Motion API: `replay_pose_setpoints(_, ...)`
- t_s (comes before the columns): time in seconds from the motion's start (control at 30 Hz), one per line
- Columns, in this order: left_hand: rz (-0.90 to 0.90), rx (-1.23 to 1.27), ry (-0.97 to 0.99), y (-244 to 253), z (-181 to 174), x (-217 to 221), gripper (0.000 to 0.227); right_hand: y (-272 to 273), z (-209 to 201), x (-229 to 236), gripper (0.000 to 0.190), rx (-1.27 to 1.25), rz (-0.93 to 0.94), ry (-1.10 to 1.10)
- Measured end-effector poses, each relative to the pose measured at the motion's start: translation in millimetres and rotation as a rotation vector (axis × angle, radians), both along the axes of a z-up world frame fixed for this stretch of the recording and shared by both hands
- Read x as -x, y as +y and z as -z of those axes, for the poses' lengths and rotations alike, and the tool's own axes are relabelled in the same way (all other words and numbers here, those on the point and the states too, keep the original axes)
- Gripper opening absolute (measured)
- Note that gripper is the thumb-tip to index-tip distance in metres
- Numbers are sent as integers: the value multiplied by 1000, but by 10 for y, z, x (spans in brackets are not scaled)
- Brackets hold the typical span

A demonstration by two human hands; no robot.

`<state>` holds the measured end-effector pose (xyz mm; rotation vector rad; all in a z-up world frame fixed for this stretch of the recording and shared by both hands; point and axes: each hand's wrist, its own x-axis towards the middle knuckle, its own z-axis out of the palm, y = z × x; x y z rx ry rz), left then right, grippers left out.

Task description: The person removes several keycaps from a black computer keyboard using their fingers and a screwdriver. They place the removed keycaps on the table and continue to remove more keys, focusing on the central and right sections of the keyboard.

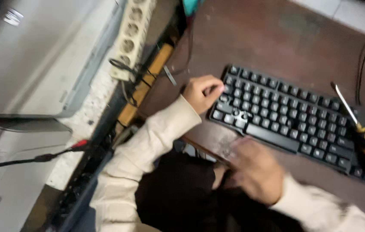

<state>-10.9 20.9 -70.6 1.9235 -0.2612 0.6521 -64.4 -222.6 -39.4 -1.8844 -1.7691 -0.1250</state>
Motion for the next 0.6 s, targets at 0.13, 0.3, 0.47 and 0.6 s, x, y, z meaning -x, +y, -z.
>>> replay_pose_setpoints(0.13,-9,-8,37,-5,-97,-14,13,-894,453,129,20,143,184,284)
replay_pose_setpoints(0.3,-8,-50,49,-29,-124,1,11,-1047,1242,816,24,75,0,333)
replay_pose_setpoints(0.47,-11,-67,53,-32,-132,-6,10,-1209,2276,816,5,312,357,426)
replay_pose_setpoints(0.6,4,-64,21,-34,-132,-16,11,-1081,1607,707,20,227,223,436)
